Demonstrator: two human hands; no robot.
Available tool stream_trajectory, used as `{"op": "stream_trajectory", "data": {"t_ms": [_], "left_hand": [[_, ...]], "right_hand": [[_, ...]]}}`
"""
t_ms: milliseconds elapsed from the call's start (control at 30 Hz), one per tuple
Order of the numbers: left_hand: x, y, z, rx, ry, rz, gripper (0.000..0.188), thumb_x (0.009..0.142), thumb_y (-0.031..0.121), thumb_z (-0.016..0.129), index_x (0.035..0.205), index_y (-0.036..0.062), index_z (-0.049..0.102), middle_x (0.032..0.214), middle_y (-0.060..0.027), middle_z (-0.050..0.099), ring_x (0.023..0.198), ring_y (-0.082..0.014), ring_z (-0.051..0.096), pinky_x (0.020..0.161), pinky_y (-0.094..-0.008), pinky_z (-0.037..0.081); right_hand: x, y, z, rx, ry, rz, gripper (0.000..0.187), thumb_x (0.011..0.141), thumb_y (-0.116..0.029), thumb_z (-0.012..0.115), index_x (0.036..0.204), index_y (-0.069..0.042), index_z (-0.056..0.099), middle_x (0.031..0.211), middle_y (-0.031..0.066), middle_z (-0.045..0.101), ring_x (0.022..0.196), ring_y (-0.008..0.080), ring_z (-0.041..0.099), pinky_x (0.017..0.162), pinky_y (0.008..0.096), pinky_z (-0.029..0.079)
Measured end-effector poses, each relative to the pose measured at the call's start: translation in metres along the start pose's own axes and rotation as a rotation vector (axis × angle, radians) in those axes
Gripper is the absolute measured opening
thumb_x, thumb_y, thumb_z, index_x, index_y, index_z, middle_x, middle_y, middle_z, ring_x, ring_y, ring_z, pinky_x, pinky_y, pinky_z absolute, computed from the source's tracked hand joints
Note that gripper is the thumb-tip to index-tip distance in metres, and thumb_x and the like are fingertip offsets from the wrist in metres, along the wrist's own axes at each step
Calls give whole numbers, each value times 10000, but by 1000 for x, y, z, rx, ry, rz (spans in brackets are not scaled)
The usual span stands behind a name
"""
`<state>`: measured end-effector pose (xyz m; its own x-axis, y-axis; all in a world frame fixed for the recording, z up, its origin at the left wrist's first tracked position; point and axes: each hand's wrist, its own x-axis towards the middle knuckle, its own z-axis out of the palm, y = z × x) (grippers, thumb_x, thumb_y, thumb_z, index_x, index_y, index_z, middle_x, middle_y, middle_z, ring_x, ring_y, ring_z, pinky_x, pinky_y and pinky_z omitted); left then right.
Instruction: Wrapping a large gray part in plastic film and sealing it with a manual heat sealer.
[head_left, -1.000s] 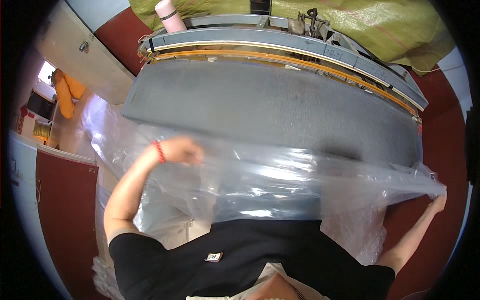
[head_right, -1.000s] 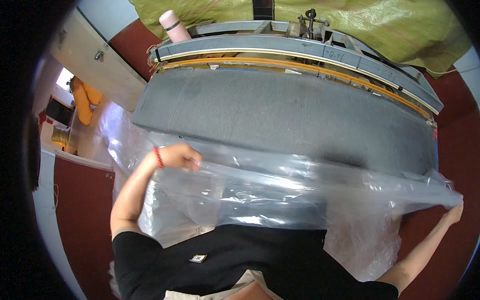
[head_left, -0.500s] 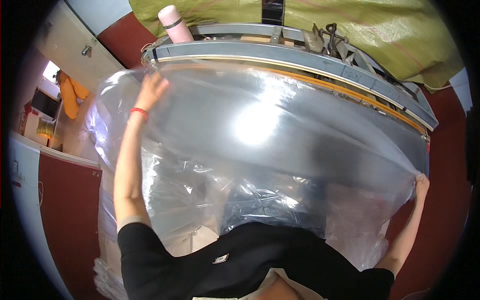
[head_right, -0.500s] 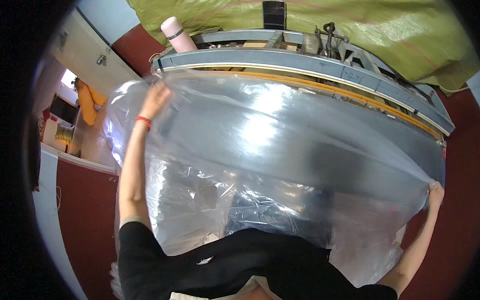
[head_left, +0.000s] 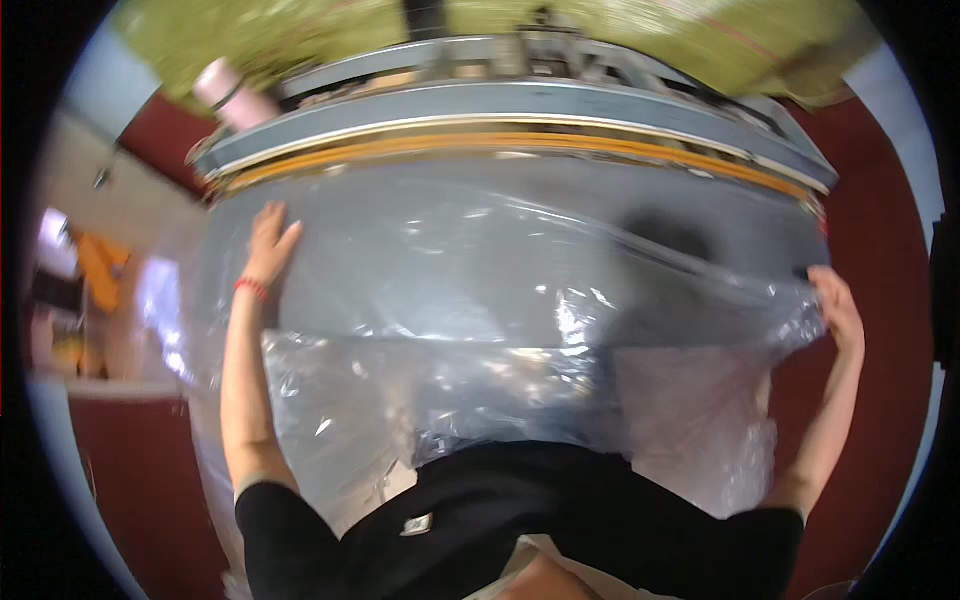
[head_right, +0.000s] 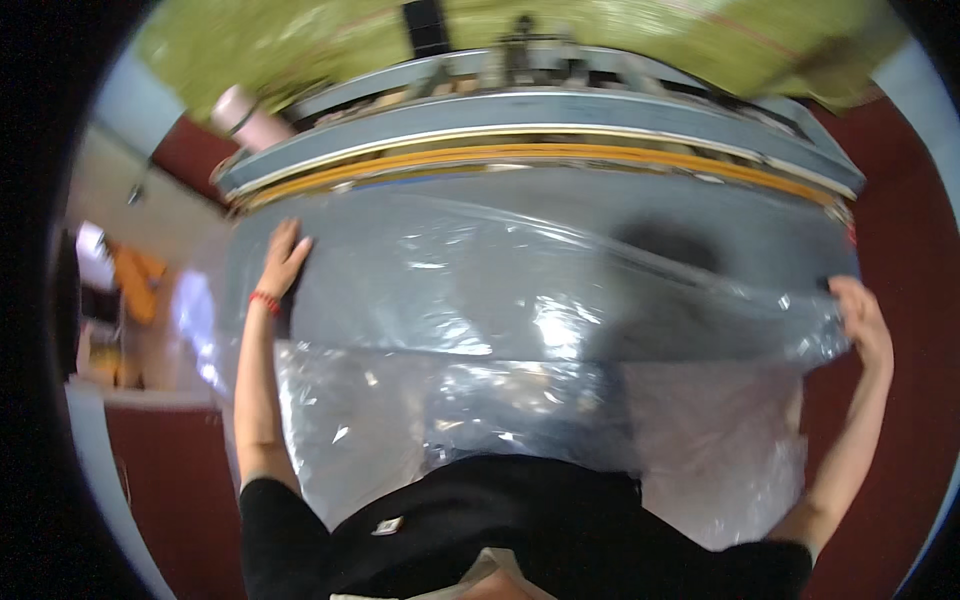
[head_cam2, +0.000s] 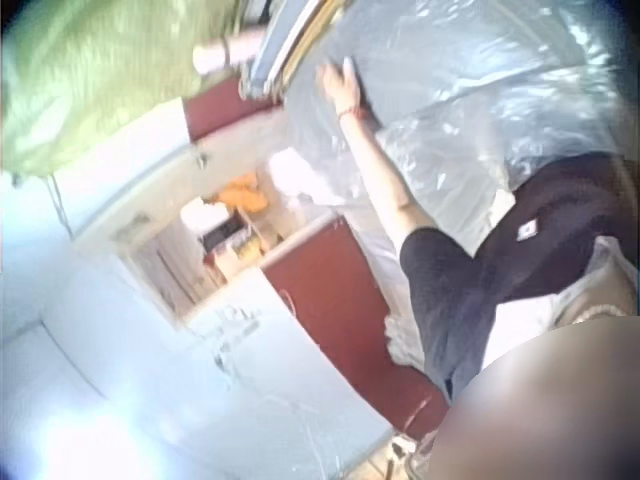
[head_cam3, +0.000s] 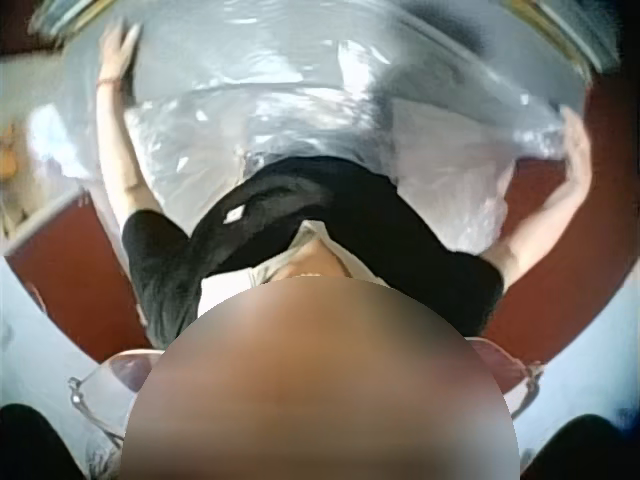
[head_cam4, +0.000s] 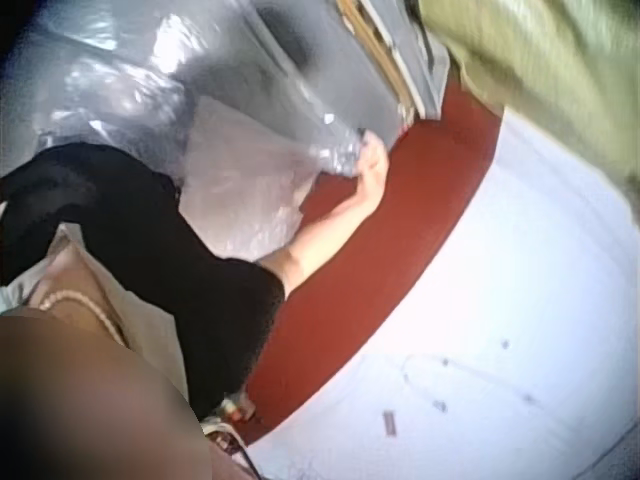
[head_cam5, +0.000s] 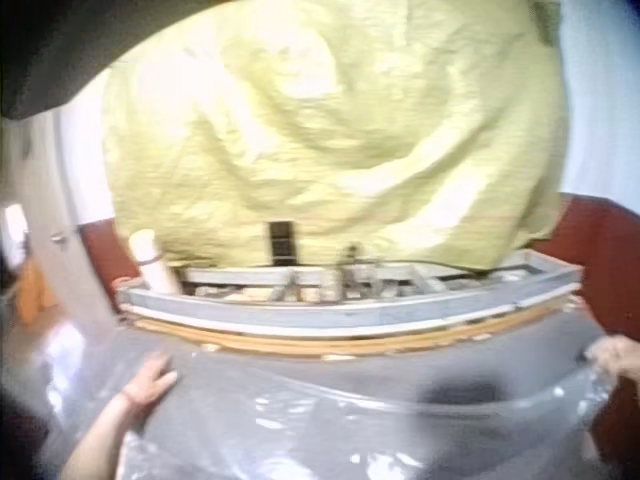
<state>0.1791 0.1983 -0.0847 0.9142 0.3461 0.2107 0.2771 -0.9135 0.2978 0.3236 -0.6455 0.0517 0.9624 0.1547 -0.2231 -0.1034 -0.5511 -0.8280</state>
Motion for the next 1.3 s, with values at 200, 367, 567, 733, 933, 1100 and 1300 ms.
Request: {"op": "stream_trajectory", "data": {"t_ms": [200, 367, 567, 733, 933, 1100, 1300], "left_hand": [[3, -16, 2, 368, 15, -218, 533, 859, 444, 410, 1308, 165, 341, 1368, -72, 300, 1258, -275, 267, 1014, -401, 217], [12, -48, 12, 332, 54, -213, 544, 882, 442, 365, 1328, 138, 294, 1377, -107, 270, 1271, -289, 232, 1024, -387, 197], [7, -112, -8, 359, 8, -252, 526, 896, 421, 342, 1329, 128, 287, 1376, -127, 262, 1272, -312, 220, 1038, -372, 176], [7, -175, -29, 333, 34, -270, 542, 896, 440, 331, 1329, 117, 285, 1372, -150, 258, 1264, -302, 242, 1032, -362, 187], [-6, -284, -49, -215, 198, -589, 705, 802, 560, 434, 1196, -25, 449, 1216, -192, 464, 1146, -280, 422, 970, -333, 296], [-67, -221, -85, -420, 411, -1052, 573, 822, 488, 442, 1095, -5, 548, 1052, -143, 583, 974, -233, 540, 857, -347, 397], [-196, -119, -94, 6, 726, -277, 340, 846, 237, 505, 1139, 65, 504, 1159, -130, 507, 1102, -259, 454, 929, -325, 345]], "right_hand": [[33, -74, 14, -947, 1150, -550, 222, 749, -175, 581, 915, -28, 566, 904, 116, 569, 785, 293, 541, 700, 341, 438], [37, -32, 114, -919, 633, -851, 264, 768, -176, 571, 1004, -61, 539, 1029, 117, 533, 1011, 277, 487, 858, 400, 366], [55, 98, 56, -901, 707, -21, 541, 842, -473, 418, 1222, -90, 446, 1314, 165, 346, 1227, 315, 294, 969, 454, 254], [48, 98, 65, -930, 723, -36, 566, 836, -496, 411, 1241, -101, 430, 1311, 157, 353, 1235, 308, 278, 974, 458, 241], [56, 93, 73, -935, 725, 27, 575, 825, -509, 424, 1238, -110, 437, 1310, 137, 365, 1229, 293, 297, 972, 450, 259], [74, 42, 97, -864, 622, -83, 539, 821, -404, 500, 1178, -1, 470, 1229, 188, 442, 1152, 308, 403, 974, 381, 293], [95, 97, 47, -734, 315, -250, 541, 896, -352, 404, 1244, 60, 355, 1300, 207, 349, 1213, 292, 321, 1019, 349, 226]]}}
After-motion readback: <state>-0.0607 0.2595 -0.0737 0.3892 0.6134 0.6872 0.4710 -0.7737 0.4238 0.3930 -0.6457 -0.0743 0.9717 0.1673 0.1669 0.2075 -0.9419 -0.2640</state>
